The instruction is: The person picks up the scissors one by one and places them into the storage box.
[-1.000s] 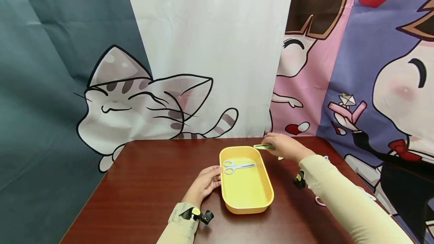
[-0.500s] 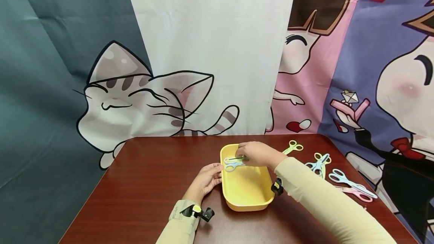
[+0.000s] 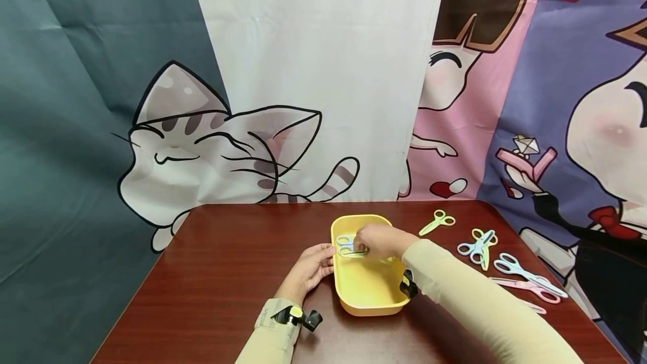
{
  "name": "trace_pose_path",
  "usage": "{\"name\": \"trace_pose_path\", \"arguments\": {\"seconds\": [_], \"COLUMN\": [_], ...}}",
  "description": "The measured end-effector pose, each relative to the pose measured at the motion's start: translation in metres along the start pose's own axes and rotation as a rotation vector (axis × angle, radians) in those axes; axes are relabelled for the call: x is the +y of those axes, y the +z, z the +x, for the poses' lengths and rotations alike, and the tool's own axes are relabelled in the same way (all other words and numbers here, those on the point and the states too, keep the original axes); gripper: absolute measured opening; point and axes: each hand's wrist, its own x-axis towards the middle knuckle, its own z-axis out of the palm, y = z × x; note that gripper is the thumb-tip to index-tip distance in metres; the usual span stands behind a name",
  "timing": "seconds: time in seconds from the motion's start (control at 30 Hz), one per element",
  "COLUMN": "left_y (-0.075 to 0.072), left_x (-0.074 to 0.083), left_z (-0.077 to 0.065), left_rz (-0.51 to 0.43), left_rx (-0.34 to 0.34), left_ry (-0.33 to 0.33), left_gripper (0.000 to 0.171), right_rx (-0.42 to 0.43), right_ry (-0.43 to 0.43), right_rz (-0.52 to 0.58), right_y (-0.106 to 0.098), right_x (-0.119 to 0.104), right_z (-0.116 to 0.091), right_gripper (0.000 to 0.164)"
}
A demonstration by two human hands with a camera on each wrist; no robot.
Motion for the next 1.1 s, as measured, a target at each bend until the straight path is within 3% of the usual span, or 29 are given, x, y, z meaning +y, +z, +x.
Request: {"name": "trace_pose_path", "arguments": {"seconds": [0.43,0.6,0.9,1.1], "left_y": [-0.001,-0.001,0.002,0.000], "left_x": [0.000,-0.001,0.000,-0.001], "left_z": [0.001,0.002,0.000,0.001], "left_rz": [-0.007,-0.019,-0.018,-0.016], "left_rx": [0.003,-0.021,-0.031,-0.033], "left_ry": [0.001,0.006,-0.003,-0.005], "left_gripper": [0.009,0.005,0.008,0.008], "right_rx": [-0.112,-0.105,-0.114,-0.114], "right_ry": [0.054,0.061,0.156,0.122], "right_rz": [-0.056,-0.020,0.037,0.025], "right_y": [0.009,0.013,0.017,0.017], "right_x": [-0.005,-0.004,-0.006,-0.006], "right_z": [0.012,0.013,0.014,0.015], "right_gripper": [0.020,0.015,0.033,0.031]}}
